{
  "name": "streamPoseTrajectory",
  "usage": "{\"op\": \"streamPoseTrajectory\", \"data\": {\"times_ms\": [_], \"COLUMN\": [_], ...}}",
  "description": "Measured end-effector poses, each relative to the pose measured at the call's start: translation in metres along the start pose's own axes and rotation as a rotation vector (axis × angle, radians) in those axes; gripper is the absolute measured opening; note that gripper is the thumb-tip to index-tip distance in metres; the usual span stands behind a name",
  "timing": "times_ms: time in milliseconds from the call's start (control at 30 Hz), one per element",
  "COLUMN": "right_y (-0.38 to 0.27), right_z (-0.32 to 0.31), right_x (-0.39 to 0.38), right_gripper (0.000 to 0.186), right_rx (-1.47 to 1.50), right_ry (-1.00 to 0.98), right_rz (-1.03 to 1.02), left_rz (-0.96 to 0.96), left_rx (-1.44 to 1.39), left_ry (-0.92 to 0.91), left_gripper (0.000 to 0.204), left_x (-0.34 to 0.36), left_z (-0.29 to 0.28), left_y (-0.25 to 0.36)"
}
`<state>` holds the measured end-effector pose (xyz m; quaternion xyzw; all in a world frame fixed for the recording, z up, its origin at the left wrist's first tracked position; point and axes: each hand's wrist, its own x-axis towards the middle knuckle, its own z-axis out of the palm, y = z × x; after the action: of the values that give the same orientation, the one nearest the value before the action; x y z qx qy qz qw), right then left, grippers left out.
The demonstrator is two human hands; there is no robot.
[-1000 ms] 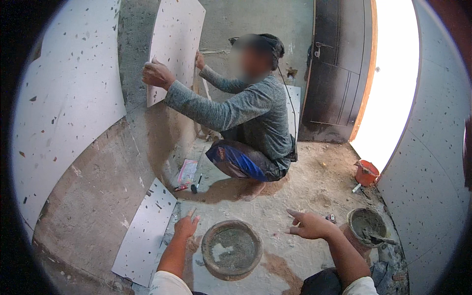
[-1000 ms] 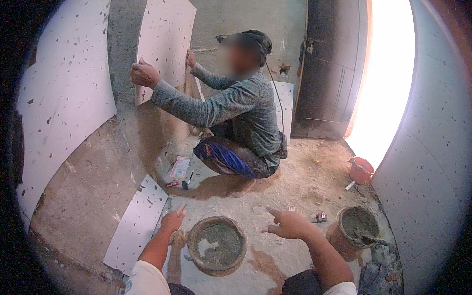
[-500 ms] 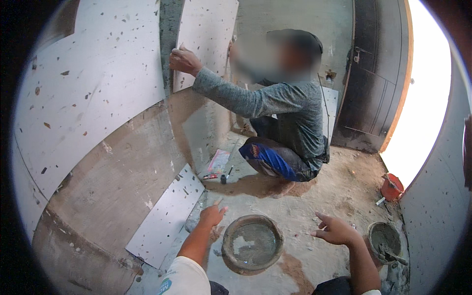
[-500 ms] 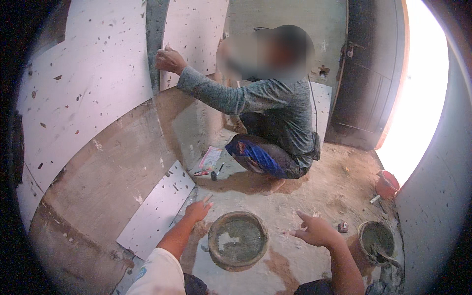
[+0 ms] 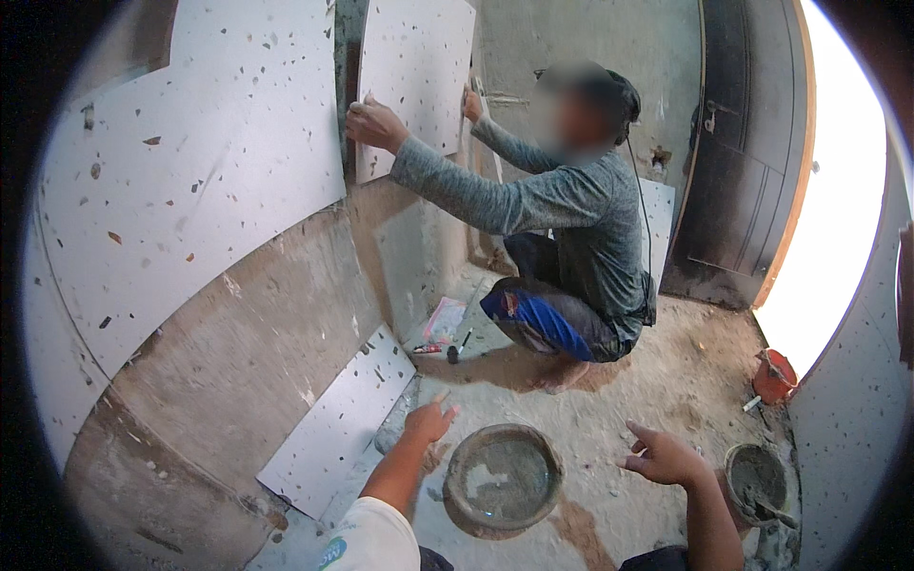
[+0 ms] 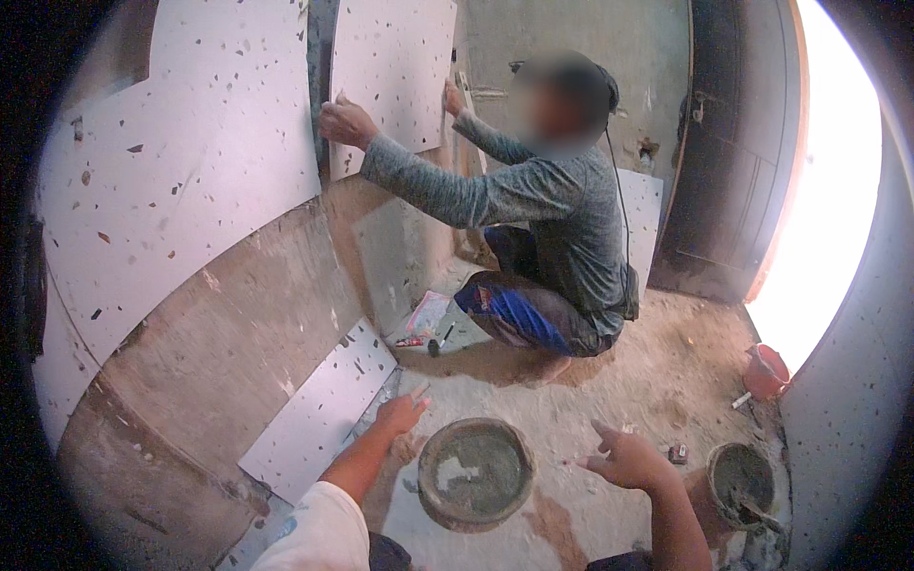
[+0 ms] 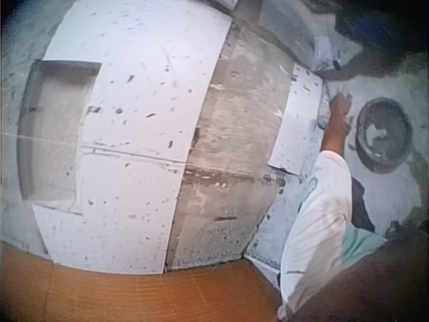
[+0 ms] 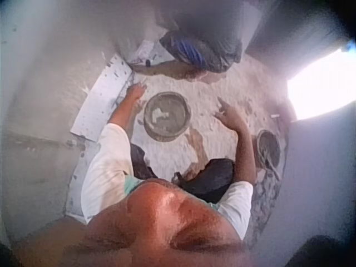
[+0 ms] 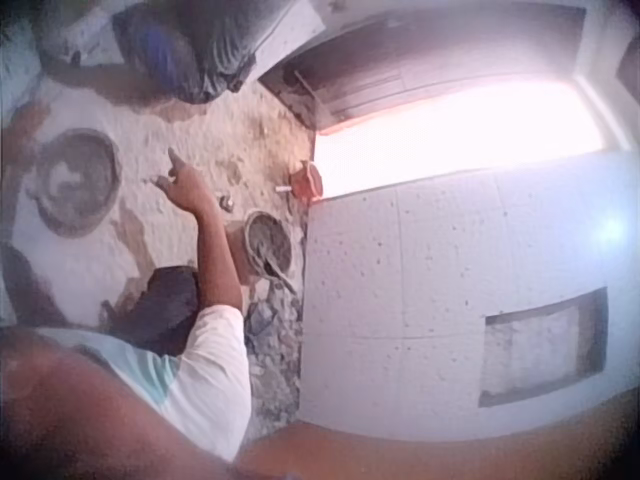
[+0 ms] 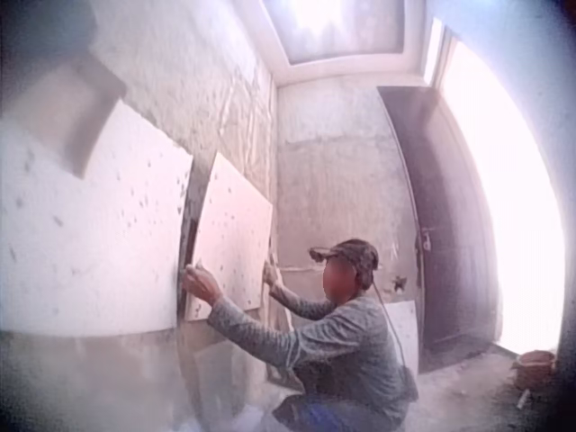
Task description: The person assists in installing wall tiles by handing a large white tile to a coworker, applying adhesive to the wall with a trowel, and wiping the installed tiles with a cloth. The person also retrieves a bucket and a cloth from another room to support the tiling process.
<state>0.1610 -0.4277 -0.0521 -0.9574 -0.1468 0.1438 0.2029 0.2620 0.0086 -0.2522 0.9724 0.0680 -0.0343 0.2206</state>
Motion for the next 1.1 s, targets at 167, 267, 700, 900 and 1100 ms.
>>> {"op": "streamPoseTrajectory", "data": {"times_ms": [167, 267, 700, 900, 1100], "right_y": [-0.002, -0.004, -0.005, -0.005, -0.004], "right_z": [-0.002, -0.003, -0.006, -0.007, -0.008], "right_x": [-0.001, -0.003, -0.006, -0.006, -0.006], "right_gripper": [0.084, 0.085, 0.088, 0.087, 0.086], "right_rx": [-0.023, -0.012, 0.032, 0.037, 0.030], "right_ry": [0.007, 0.004, 0.006, 0.011, -0.030], "right_rz": [0.006, 0.010, -0.018, -0.020, -0.010], "left_rz": [0.010, 0.005, -0.082, -0.045, -0.021], "left_rx": [0.072, 0.078, 0.110, 0.110, 0.060], "left_ry": [0.009, 0.014, -0.068, -0.034, 0.003], "left_gripper": [0.056, 0.057, 0.067, 0.067, 0.073], "left_x": [0.011, 0.012, 0.004, -0.005, -0.003], "left_z": [0.015, 0.015, 0.001, -0.003, 0.001], "left_y": [-0.012, -0.012, 0.003, 0.008, 0.005]}}
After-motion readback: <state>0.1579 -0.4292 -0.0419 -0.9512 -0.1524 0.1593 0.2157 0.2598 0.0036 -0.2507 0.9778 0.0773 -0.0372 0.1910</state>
